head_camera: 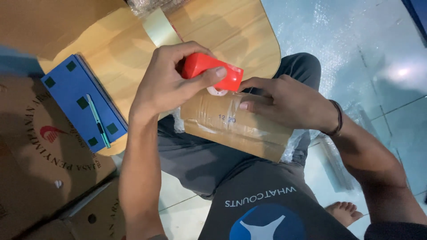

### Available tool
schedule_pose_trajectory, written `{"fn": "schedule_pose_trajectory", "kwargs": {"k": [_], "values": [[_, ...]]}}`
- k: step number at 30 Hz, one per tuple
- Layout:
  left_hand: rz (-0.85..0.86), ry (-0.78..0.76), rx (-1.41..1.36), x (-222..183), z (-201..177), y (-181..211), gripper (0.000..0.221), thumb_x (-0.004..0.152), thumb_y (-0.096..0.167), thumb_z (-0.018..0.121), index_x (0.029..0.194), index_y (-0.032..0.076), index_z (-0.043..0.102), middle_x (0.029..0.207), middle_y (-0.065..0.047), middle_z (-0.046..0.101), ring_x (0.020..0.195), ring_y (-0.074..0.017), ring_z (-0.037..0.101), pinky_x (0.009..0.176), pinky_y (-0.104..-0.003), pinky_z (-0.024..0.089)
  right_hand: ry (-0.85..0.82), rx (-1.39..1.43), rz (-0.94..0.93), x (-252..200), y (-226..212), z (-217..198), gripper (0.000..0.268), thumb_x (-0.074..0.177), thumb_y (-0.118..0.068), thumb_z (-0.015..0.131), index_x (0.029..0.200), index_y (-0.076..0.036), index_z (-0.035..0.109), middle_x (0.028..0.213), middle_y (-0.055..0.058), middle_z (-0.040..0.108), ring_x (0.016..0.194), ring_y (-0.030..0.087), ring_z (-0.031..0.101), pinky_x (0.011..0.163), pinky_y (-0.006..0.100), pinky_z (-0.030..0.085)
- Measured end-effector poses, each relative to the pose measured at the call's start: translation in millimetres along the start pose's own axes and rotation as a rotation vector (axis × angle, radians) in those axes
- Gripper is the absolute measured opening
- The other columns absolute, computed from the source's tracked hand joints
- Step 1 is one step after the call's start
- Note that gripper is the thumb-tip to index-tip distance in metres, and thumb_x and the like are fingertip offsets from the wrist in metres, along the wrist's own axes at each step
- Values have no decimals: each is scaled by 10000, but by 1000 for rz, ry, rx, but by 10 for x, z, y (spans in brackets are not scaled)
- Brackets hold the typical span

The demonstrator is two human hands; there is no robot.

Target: A person wraps a small item in bubble wrap and secures it inside a cardboard sleeve using adhesive tape.

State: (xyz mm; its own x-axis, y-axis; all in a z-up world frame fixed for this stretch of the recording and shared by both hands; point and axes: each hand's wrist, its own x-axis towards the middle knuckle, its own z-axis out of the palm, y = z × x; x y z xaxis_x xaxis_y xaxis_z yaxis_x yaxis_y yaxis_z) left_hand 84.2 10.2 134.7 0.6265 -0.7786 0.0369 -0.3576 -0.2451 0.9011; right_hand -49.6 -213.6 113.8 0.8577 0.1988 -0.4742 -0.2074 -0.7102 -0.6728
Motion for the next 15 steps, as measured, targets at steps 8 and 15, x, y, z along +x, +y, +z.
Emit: {"fn": "schedule_pose_trajectory", "kwargs": {"k": [8,15], "values": [[107,72,8,123,99,133,315,853,220,846,935,-69,752,825,-109,702,659,-183,572,620,-277,480,56,1,-16,24,70,89,448,961,-452,604,1270,-129,633,509,59,712,337,200,619,388,326,406],[164,169,179,213,197,160,447,869,334,874,737,-52,693,613,-72,614,495,-154,447,494,-262,396,51,76,-43,10,26,99,368,961,-384,637,1247,-152,655,458,52,622,335,204,534,409,351,368]]}}
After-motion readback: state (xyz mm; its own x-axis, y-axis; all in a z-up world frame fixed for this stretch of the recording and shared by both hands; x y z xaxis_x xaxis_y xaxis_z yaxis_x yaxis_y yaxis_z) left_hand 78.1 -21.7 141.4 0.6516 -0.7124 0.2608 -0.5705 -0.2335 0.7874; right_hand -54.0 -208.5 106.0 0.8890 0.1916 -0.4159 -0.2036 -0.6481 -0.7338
